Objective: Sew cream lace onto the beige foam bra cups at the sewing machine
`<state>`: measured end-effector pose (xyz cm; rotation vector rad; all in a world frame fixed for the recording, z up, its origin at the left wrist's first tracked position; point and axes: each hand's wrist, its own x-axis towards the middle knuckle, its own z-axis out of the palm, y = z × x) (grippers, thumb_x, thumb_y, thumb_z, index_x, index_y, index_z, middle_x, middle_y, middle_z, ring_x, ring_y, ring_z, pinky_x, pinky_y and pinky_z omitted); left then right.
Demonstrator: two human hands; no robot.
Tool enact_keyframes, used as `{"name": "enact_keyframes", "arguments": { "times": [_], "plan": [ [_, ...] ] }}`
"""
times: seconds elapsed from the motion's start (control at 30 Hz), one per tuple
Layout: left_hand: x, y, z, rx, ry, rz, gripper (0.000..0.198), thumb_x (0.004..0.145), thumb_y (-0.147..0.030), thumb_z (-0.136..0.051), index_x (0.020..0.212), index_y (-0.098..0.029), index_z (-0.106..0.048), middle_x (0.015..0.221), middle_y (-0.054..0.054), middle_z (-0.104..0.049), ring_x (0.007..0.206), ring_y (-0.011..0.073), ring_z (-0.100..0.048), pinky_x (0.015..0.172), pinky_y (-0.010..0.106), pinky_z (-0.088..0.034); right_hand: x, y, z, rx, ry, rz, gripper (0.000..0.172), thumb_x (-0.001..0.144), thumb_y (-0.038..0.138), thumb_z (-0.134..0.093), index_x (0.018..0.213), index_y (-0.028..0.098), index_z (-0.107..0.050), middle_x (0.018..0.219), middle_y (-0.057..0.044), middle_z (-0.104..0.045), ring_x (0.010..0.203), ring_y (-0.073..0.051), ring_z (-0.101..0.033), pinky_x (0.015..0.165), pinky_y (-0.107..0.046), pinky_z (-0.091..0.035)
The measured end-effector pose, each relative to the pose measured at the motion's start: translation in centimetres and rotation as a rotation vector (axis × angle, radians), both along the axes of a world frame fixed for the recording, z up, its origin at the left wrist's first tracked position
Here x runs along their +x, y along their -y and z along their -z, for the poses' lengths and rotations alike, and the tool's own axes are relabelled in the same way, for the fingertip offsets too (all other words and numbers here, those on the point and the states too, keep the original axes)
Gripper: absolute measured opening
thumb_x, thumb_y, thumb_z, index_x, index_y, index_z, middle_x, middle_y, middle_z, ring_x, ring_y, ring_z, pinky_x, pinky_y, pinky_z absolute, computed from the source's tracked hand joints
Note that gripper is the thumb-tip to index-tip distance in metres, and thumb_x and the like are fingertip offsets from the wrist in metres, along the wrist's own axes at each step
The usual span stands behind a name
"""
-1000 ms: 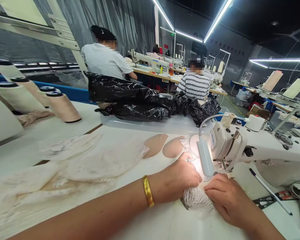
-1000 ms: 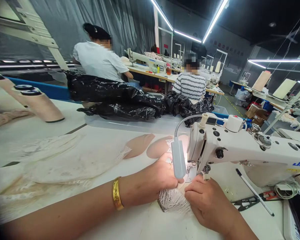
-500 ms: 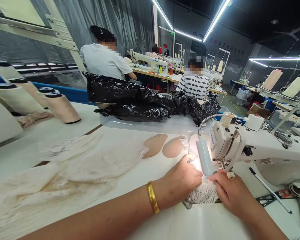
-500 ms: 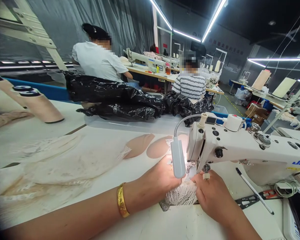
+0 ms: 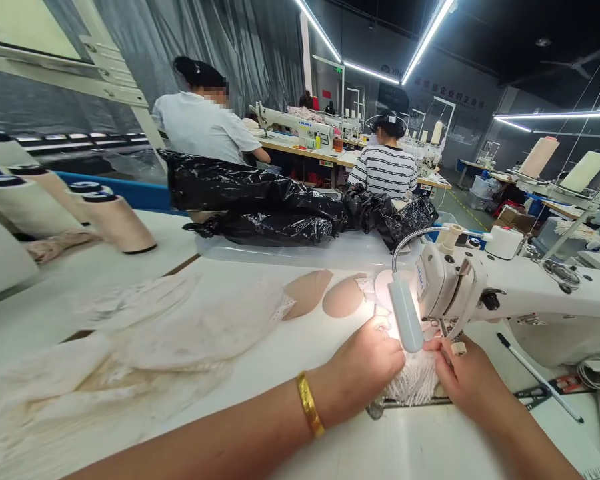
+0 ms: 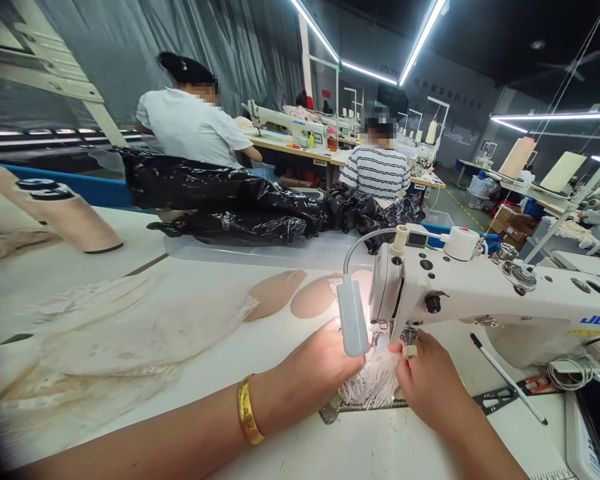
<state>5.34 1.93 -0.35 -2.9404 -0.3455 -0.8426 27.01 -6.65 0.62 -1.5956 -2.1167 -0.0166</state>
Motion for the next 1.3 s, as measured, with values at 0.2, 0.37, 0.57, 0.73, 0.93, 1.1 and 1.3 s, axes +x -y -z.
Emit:
{"name": "enact_keyframes", "arguments": {
  "times": [0.2,0.37,0.57,0.73,0.93,1.1,1.3],
  "plan": [
    [-1.6,0.0,-2.1,-0.141,-0.159,-0.042,0.009,0.078,-0.012,-0.067,0.08,-0.019,-0.063,0.082,0.004,-0.065,0.087,0.0247,-0.06,0.088,0.042,-0.044,0.0,0.5,0.0,0.076,0.093,-0.056,0.03,0.097,0.011,-0.038,0.105,0.02,-0.065,0.087,-0.007,-0.075,0.083,-0.025,-0.071,0.071,-0.035,-0.057],
    [-2.2,0.3,-2.5,-0.142,-0.202,-0.175,0.012,0.08,-0.027,-0.07,0.087,-0.02,-0.065,0.087,0.006,-0.064,0.085,0.0268,-0.058,0.086,0.044,-0.039,-1.1,1.4,-0.3,0.127,0.116,-0.2,0.035,0.097,0.012,-0.042,0.129,0.02,-0.053,0.111,-0.011,-0.073,0.093,-0.026,-0.068,0.08,-0.038,-0.055],
    [-2.2,1.7,-3.4,-0.31,-0.251,-0.12,0.024,0.083,-0.034,-0.075,0.099,-0.02,-0.064,0.104,0.005,-0.066,0.089,0.0243,-0.059,0.078,0.035,-0.041,-2.4,1.4,0.1,0.091,0.156,-0.289,0.019,0.094,0.014,-0.055,0.112,0.022,-0.056,0.106,-0.006,-0.069,0.096,-0.024,-0.062,0.077,-0.033,-0.049],
    [-3.3,1.4,-4.9,-0.404,-0.371,0.088,0.025,0.079,-0.027,-0.083,0.093,-0.021,-0.064,0.111,0.0,-0.068,0.093,0.0219,-0.062,0.084,0.035,-0.038,-0.7,0.1,1.5,0.138,0.301,-0.141,0.03,0.081,-0.005,-0.046,0.084,0.022,-0.058,0.087,-0.003,-0.065,0.072,-0.019,-0.057,0.069,-0.029,-0.043],
    [-2.5,0.5,-3.4,-0.208,-0.3,-0.057,0.013,0.078,-0.012,-0.067,0.087,-0.019,-0.062,0.098,0.006,-0.066,0.089,0.0269,-0.061,0.082,0.041,-0.035,-0.4,0.1,0.9,0.105,0.225,-0.167,0.037,0.089,-0.003,-0.047,0.105,0.024,-0.066,0.109,-0.005,-0.074,0.098,-0.021,-0.065,0.088,-0.034,-0.047],
    [-1.9,0.3,-1.9,-0.081,-0.207,0.022,0.023,0.071,0.0,-0.058,0.084,-0.02,-0.057,0.089,0.002,-0.066,0.083,0.0238,-0.061,0.086,0.042,-0.033,-0.9,0.4,0.5,0.074,0.18,-0.195,0.041,0.089,-0.001,-0.048,0.112,0.026,-0.068,0.111,-0.004,-0.075,0.099,-0.022,-0.068,0.086,-0.034,-0.051],
    [-1.7,-0.3,-1.7,-0.072,-0.183,0.043,0.026,0.062,0.007,-0.051,0.072,-0.017,-0.049,0.083,-0.002,-0.065,0.081,0.021,-0.062,0.089,0.043,-0.031,-0.4,0.2,1.1,0.059,0.203,-0.077,0.048,0.088,0.003,-0.05,0.125,0.029,-0.068,0.116,-0.007,-0.075,0.101,-0.025,-0.068,0.088,-0.038,-0.053]
  ]
}}
